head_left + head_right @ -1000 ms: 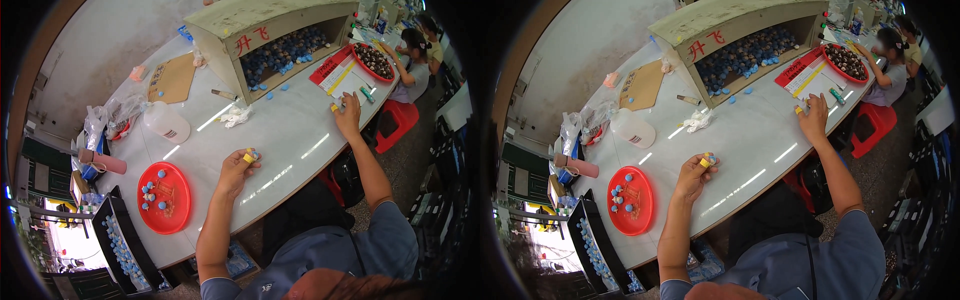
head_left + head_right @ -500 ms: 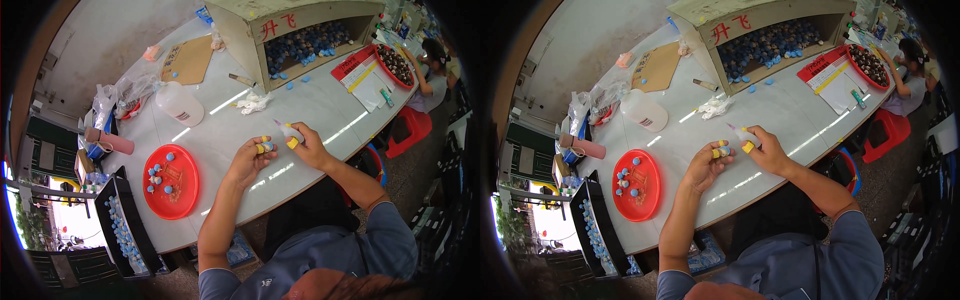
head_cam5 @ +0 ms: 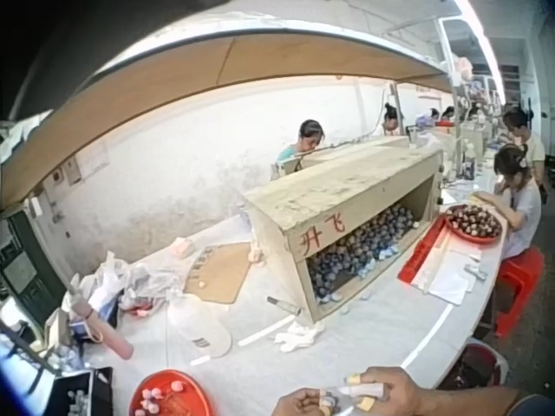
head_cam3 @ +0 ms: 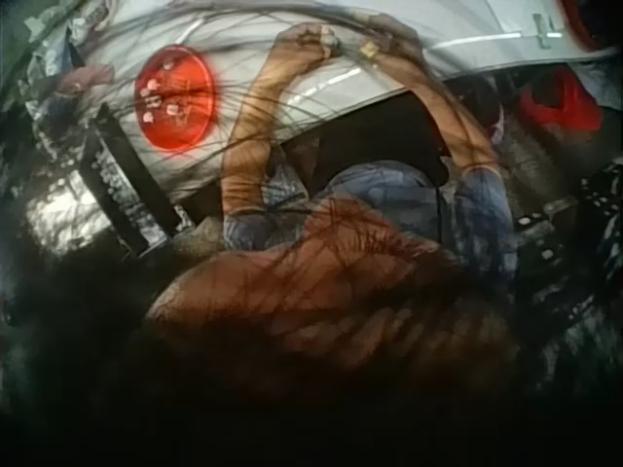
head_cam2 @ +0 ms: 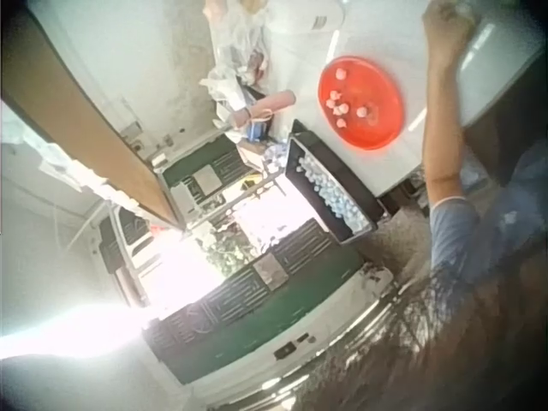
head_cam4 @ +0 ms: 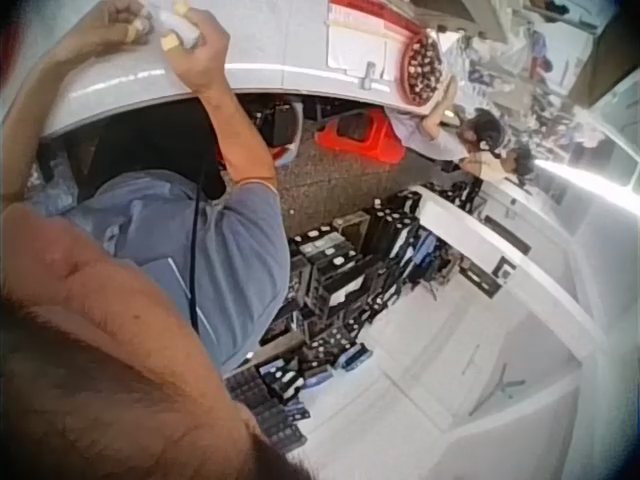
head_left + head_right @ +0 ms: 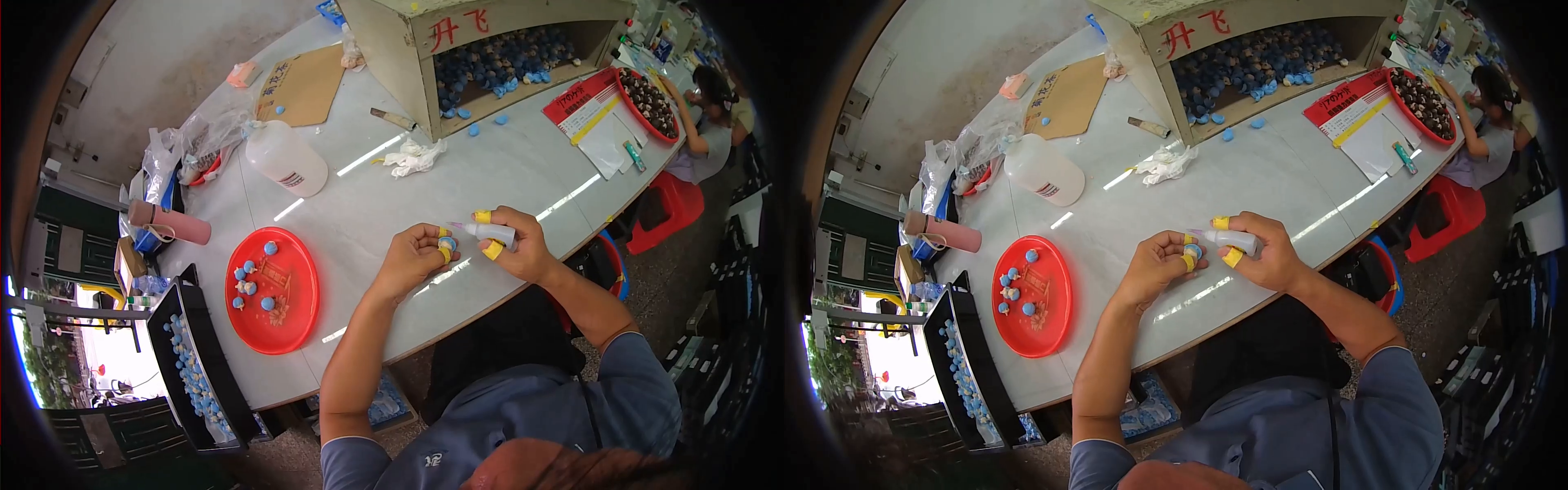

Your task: The person assembles small blue and yellow plastic toy components by hand, joining them together with glue from a glue bottle.

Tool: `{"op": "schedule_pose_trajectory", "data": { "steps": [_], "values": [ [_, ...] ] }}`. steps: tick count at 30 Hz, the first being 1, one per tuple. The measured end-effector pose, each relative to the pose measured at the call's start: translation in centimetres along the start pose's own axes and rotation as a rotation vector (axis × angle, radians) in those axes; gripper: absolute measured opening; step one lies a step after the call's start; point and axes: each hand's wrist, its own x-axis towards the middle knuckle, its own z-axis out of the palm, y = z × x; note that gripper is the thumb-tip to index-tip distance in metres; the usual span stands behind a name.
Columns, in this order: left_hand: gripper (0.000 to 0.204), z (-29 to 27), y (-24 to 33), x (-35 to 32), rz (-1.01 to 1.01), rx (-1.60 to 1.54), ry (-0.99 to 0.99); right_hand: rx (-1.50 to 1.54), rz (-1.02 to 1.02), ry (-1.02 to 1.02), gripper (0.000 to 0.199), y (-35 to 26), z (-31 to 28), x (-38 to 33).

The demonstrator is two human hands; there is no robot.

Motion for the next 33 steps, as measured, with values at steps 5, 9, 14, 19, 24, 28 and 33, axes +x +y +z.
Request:
{"op": "schedule_pose_trajectory", "data": {
  "steps": [5, 9, 14, 19, 24, 28, 33],
  "values": [
    [0.034, 0.2, 0.2, 0.1, 0.012, -0.035, -0.040, -0.053, -0.102, -0.037, 0.029, 0.7, -0.1, -0.8],
    [0.034, 0.2, -0.1, 0.0, 0.038, 0.010, -0.060, -0.113, -0.186, -0.007, 0.025, 0.9, 0.5, -0.7],
    [0.034, 0.1, 0.1, -0.1, 0.007, 0.041, -0.083, -0.136, -0.194, -0.020, 0.023, 1.2, 0.5, -0.6],
    [0.033, 0.2, 0.0, -0.1, 0.016, 0.058, -0.077, -0.159, -0.182, -0.023, 0.020, 0.6, 0.8, -0.3],
    [0.033, -0.1, -0.3, 0.0, 0.027, 0.069, -0.073, -0.205, -0.178, -0.002, 0.018, 0.5, 1.2, -0.1],
    [0.033, 0.1, -0.1, 0.1, 0.001, 0.015, -0.056, -0.321, -0.259, 0.001, 0.018, 0.5, 0.8, -0.4],
    [0.034, 0.0, 0.2, 0.0, -0.011, 0.005, -0.026, -0.390, -0.377, 0.039, 0.019, 0.3, 1.2, -0.3]
  ]
}}
